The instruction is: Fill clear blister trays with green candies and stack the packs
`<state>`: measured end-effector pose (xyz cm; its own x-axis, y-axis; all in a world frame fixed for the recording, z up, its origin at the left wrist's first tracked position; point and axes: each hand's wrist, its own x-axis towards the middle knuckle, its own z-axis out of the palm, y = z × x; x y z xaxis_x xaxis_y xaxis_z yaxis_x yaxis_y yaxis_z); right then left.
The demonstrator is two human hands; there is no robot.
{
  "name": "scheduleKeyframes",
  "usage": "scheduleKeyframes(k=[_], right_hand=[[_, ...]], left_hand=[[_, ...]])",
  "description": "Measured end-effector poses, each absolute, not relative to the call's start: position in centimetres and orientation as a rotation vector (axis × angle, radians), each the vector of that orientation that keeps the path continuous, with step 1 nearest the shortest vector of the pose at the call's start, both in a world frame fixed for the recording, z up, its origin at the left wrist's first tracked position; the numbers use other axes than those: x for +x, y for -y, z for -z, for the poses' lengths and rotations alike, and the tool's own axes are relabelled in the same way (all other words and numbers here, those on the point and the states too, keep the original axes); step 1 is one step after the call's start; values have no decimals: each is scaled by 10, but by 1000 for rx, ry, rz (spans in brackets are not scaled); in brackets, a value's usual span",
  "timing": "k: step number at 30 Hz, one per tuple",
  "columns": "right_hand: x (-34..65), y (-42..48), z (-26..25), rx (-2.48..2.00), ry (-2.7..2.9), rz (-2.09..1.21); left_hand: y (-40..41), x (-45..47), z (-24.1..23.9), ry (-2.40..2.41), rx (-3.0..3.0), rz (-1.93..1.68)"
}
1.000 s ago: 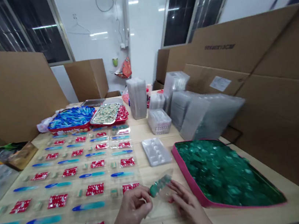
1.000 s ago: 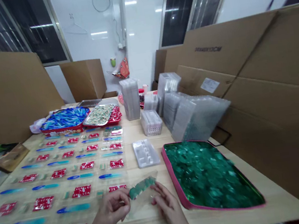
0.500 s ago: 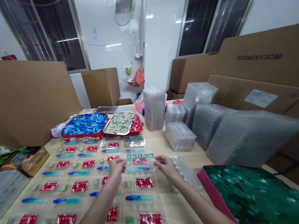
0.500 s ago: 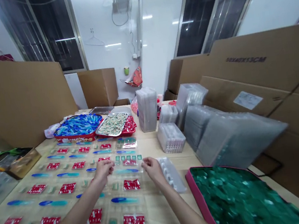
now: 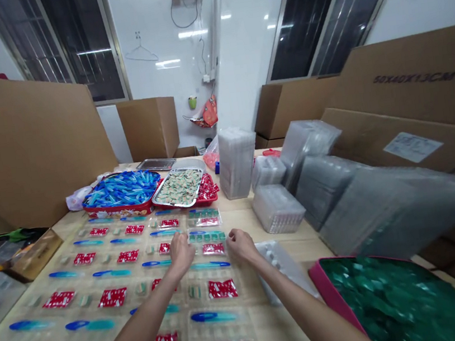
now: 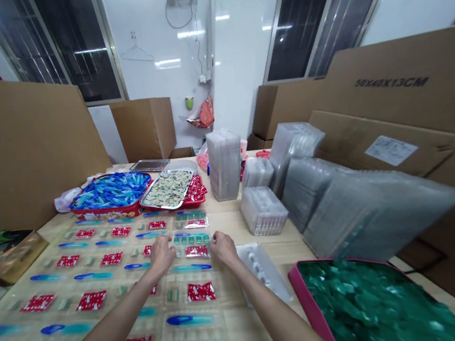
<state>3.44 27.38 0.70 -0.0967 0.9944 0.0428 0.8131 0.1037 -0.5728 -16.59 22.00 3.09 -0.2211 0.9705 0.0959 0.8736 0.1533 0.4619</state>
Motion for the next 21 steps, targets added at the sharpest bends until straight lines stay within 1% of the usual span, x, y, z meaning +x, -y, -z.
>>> scheduleKeyframes(k=[4, 7, 14, 21], right_hand=[[36, -268, -13, -1632, 2074, -508], [36, -266, -13, -1543, 2155, -496], [39, -273, -4, -1511, 2169, -559], [77, -268, -27, -1519, 2001, -543]], left_hand=[[-215, -155, -36, -1988, 2138, -545], [-215, -150, -35, -1882, 2267, -449], [-216, -147, -28, -1872, 2339, -327], [-213, -142, -32, -1853, 2384, -319]])
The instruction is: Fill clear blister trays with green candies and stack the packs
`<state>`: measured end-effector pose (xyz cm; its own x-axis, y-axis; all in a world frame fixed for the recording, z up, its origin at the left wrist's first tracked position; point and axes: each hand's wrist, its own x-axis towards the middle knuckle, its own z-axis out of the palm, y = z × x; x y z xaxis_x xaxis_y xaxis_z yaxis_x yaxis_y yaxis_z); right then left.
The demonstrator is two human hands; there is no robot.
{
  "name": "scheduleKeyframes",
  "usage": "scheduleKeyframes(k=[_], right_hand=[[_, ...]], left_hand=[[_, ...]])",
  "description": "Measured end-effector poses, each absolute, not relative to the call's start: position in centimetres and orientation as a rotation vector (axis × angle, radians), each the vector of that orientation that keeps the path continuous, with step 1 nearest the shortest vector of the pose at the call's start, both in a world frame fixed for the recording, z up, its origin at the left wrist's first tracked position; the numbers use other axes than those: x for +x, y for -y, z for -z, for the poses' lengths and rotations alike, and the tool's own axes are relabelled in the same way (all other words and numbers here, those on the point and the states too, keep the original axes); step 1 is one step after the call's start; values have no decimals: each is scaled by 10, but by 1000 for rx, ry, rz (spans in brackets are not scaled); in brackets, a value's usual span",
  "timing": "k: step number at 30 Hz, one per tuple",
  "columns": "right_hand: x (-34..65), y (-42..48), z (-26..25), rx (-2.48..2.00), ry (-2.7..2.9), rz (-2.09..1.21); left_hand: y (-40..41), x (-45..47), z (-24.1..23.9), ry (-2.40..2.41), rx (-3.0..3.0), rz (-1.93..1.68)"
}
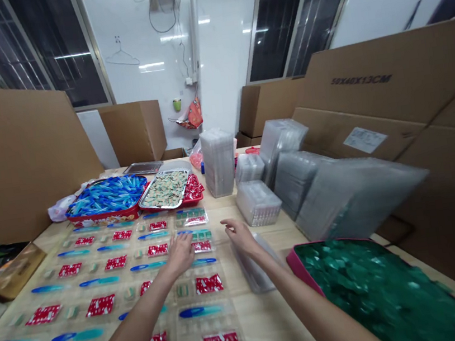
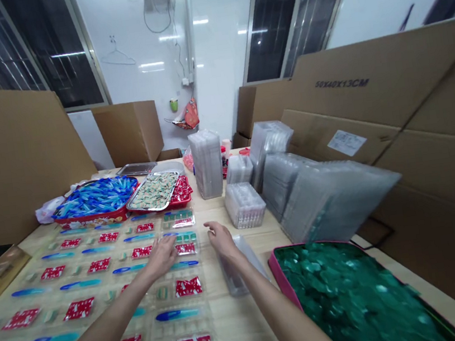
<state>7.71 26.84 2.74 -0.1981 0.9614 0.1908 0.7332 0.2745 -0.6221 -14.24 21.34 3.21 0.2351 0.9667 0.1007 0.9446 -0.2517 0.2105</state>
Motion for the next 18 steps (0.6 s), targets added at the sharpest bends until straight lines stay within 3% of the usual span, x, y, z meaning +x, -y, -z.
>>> scheduleKeyframes(k=[10, 18], right_hand=[[137, -191, -45, -1644, 2076, -443], [124, -178, -40, -1732, 2123, -461]], left_hand=[[-201, -124, -42, -1763, 2420, -266], [-126, -72, -51, -1361, 2655, -229]])
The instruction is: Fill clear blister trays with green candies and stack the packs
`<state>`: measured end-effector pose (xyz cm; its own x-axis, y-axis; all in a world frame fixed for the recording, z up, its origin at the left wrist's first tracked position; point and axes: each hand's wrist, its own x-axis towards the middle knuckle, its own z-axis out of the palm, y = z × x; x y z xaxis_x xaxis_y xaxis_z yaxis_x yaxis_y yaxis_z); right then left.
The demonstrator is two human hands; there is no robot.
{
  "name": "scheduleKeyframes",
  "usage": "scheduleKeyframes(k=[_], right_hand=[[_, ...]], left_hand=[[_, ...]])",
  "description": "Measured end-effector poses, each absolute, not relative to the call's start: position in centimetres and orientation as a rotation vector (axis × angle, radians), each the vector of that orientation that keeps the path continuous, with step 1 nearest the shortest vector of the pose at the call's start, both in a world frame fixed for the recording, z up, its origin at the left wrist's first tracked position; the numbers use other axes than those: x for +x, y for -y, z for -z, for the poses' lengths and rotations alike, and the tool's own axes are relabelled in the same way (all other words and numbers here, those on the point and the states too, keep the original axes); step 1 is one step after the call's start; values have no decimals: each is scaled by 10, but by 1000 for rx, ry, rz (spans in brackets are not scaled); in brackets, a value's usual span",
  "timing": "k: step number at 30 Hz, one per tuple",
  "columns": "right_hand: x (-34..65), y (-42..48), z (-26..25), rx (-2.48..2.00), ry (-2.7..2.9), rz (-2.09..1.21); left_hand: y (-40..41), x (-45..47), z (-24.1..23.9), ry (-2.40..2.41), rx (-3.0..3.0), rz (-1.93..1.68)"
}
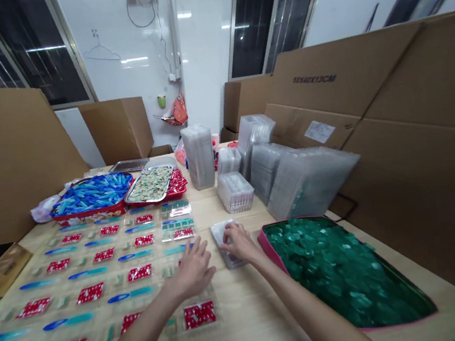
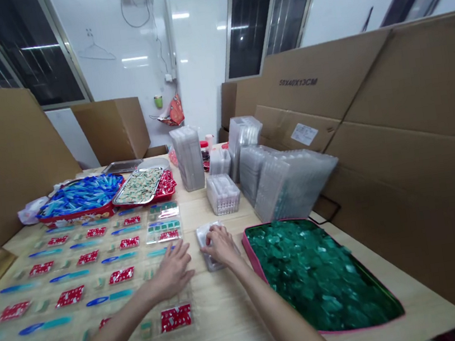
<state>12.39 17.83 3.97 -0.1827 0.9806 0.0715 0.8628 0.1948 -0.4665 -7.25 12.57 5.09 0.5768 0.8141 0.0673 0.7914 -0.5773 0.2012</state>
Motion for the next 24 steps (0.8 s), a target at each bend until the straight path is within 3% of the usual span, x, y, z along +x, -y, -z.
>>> scheduleKeyframes(k=[24], right_hand=[[123, -180, -38, -1813, 2163, -512]], left_hand=[[-106, -39, -22, -1178, 2554, -162]])
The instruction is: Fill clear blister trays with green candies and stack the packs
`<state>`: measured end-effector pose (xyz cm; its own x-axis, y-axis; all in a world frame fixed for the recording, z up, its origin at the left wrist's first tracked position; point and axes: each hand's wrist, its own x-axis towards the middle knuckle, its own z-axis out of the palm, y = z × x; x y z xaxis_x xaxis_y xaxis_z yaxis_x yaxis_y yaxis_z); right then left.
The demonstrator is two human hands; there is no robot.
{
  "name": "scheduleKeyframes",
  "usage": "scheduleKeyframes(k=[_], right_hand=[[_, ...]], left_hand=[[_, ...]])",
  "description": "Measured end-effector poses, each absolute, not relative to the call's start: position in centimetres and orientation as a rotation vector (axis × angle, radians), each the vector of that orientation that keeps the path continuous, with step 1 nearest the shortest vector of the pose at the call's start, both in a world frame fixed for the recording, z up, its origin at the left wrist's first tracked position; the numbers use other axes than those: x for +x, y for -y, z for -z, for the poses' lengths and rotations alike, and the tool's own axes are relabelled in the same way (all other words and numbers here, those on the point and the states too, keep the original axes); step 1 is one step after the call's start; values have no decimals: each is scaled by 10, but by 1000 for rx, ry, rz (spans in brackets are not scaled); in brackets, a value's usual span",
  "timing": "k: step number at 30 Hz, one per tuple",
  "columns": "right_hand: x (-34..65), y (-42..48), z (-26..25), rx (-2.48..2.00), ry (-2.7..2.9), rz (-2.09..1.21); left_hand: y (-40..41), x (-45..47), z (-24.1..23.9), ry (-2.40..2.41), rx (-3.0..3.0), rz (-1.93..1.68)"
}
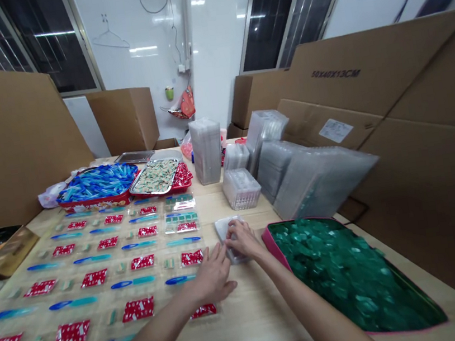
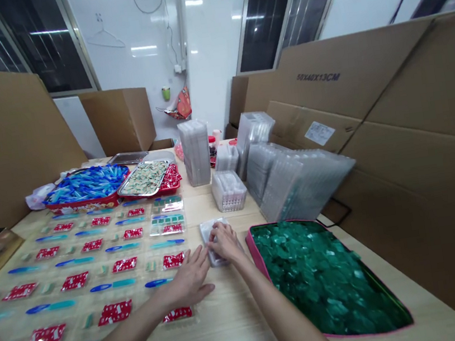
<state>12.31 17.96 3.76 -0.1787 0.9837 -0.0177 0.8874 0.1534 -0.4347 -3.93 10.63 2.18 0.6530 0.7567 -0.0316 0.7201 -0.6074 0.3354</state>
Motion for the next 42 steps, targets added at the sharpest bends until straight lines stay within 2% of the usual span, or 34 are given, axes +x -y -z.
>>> scheduleKeyframes(k=[12, 19, 24, 28, 32, 36, 42], right_hand=[[102, -184, -40, -1734, 2254, -405], [133, -177, -67, -1737, 2161, -393], [152, -138, -103, -1649, 2166, -347], [155, -67, -119, -1531, 2243, -252], [136, 1, -86, -1585, 2314, -355], [114, 28, -42, -1637, 2316, -360], [95, 35, -19, -1342, 2428, -408]], left_hand=[[-106, -35, -33, -1221, 2627, -188], [-99, -32, -35, -1236, 2600, -97], [-95, -32, -70, -1365, 2588, -250], [-90, -40, -86, -1465, 2548, -421], [-71, -45, -77, -1427, 2490, -632], [-50, -44, -67, -1286, 2450, -615], [-37, -46, -66, -1357, 2313, -628]])
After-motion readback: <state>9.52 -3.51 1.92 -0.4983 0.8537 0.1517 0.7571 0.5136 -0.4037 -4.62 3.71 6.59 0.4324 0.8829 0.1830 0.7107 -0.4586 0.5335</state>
